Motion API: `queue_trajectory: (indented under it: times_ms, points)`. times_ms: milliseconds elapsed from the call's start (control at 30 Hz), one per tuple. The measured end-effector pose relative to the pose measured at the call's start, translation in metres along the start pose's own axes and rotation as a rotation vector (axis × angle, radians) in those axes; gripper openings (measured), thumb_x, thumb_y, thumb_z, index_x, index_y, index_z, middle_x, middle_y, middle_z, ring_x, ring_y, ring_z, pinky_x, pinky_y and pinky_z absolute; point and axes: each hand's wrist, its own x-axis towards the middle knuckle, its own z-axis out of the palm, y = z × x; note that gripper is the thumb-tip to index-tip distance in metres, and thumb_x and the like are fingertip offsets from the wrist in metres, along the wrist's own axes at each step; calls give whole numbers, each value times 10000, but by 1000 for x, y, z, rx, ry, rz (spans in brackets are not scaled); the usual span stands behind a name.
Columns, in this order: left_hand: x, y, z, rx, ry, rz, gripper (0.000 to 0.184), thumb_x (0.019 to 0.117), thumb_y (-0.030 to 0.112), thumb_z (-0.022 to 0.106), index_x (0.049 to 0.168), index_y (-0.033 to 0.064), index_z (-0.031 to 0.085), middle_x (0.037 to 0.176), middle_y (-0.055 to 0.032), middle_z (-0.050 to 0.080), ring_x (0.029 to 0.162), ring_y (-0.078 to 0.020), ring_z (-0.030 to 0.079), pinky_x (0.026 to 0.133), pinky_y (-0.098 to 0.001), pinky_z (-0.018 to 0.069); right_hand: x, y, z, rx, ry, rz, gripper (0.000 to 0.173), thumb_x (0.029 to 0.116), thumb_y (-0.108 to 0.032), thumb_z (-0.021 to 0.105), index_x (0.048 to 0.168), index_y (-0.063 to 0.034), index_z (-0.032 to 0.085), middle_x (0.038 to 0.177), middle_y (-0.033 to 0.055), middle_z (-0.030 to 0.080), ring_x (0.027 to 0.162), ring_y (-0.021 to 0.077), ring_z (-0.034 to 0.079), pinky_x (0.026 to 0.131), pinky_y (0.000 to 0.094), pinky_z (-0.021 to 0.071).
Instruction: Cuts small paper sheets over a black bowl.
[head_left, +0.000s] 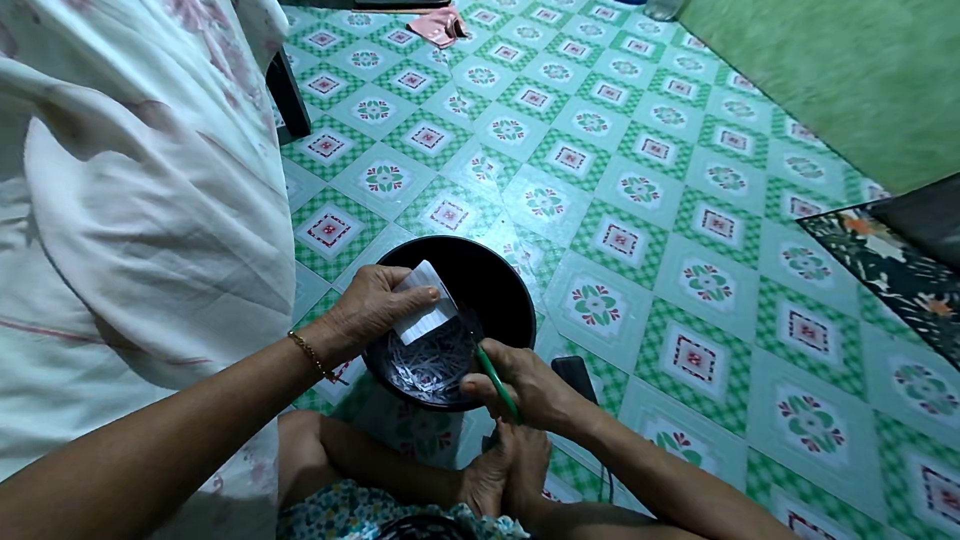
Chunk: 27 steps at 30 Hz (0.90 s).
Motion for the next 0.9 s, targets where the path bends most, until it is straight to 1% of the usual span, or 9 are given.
queue_trajectory:
  times_ms: [67, 133, 233, 367, 467, 667, 733, 833, 900]
  points:
    - [0, 1, 0, -3, 8, -14, 156, 969, 6, 637, 821, 44, 671, 664, 25, 660, 592, -24, 630, 612, -195, 547, 1, -1, 0, 3, -3, 17, 425, 987, -438, 631, 974, -17, 573, 658, -30, 539, 544, 33, 539, 561, 210, 470]
    - [-2, 1, 1, 8, 1, -17, 151, 966, 7, 643, 822, 41, 675, 665, 20, 660, 589, -26, 628, 608, -195, 546, 1, -3, -1, -4, -21, 27, 430, 988, -444, 626, 989, -18, 573, 673, -26, 550, 559, 38, 554, 577, 220, 486]
    - [-7, 3, 4, 69, -44, 0, 158, 973, 19, 637, 819, 30, 674, 650, 14, 644, 564, -25, 610, 569, -183, 528, 2, -3, 0, -24, -30, 11, 499, 985, -492, 599, 1040, 3, 581, 729, 7, 575, 606, 70, 582, 617, 258, 510]
    - [-6, 0, 3, 50, -55, 7, 163, 976, 34, 642, 819, 32, 680, 653, 6, 656, 558, -29, 614, 562, -182, 529, 2, -1, 1, 2, 0, -17, 457, 988, -476, 603, 994, -20, 577, 679, -27, 548, 571, 33, 556, 587, 220, 488]
    - [-2, -2, 3, 0, -53, -17, 169, 961, 2, 638, 802, 42, 675, 655, 14, 663, 576, -31, 629, 590, -195, 542, 3, 1, 1, 20, -2, -15, 422, 987, -448, 623, 965, -30, 571, 651, -42, 533, 543, 20, 536, 563, 202, 473]
    - [-6, 0, 6, 30, -99, -29, 160, 966, 18, 650, 811, 32, 686, 651, 0, 656, 561, -34, 613, 562, -188, 526, 3, -2, 1, 33, -15, 13, 451, 985, -484, 600, 1004, -35, 564, 698, -37, 552, 585, 31, 568, 597, 218, 500]
    - [-8, 0, 6, 31, -100, -27, 158, 971, 23, 649, 819, 27, 691, 648, -8, 654, 547, -38, 605, 542, -186, 520, 3, 0, 2, 57, -2, 1, 422, 984, -467, 613, 975, -49, 565, 660, -55, 544, 554, 13, 559, 570, 196, 490]
    - [-7, -2, 5, 18, -99, -26, 158, 967, 19, 653, 815, 27, 694, 650, -11, 660, 548, -42, 611, 544, -188, 525, 3, -1, 2, 89, -1, 5, 383, 984, -437, 635, 936, -65, 558, 616, -77, 526, 515, -6, 534, 536, 172, 465]
    - [-7, -2, 5, 22, -108, -20, 165, 964, 19, 657, 803, 27, 692, 650, -13, 664, 550, -41, 614, 545, -188, 525, 4, -1, 2, 122, -7, 12, 361, 984, -419, 642, 920, -76, 548, 607, -84, 525, 508, -6, 538, 528, 169, 468]
